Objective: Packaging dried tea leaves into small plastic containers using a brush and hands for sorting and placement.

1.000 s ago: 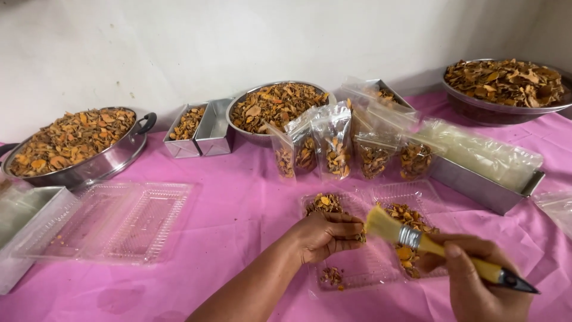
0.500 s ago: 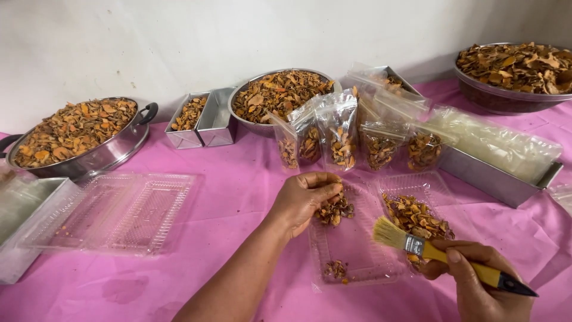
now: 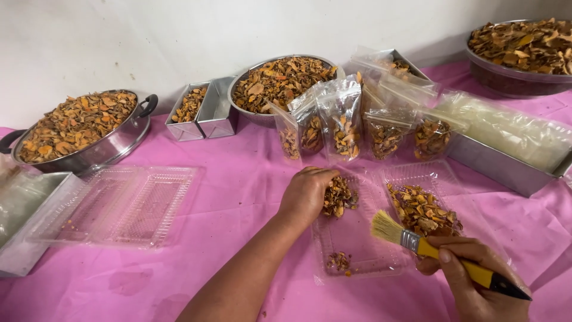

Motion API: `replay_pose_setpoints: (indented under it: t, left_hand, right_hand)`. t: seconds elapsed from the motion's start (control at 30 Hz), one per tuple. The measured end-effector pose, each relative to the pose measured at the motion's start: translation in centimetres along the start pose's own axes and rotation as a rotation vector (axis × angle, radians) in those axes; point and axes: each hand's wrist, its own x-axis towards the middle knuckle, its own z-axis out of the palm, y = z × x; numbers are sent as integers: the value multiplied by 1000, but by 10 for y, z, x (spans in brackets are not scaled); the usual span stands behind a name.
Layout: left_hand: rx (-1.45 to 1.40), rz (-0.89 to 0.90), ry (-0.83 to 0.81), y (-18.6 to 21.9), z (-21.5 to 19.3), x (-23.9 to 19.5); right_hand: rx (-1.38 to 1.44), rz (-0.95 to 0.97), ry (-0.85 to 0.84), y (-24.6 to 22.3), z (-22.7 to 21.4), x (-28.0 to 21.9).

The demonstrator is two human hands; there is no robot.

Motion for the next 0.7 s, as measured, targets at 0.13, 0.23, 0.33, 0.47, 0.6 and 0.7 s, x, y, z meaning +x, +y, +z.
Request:
replay_pose_setpoints:
  t: [0.13,0.23,0.33,0.47,0.6,0.7]
  left_hand:
    - [40,80,29,-5,3,-3]
    - [133,59,-24,-9,9,-2]
    - [157,67,2,-9,8,-2]
    - [146,50,37,-5,1,-2]
    - [143,48,35,-9,1,-2]
    - [174,53,9,-10,2,-2]
  right_hand:
    - [-18,-63,-8,1,0,-2]
    - [-24,15,6,-2,2,-3]
    - [-19,-62,-7,2,1,-3]
    - [-21,-31,-8,1,1,-4]
    - [-13,-13,-15,5,-1,-4]
    - [-7,-44,-12,5,0,-4]
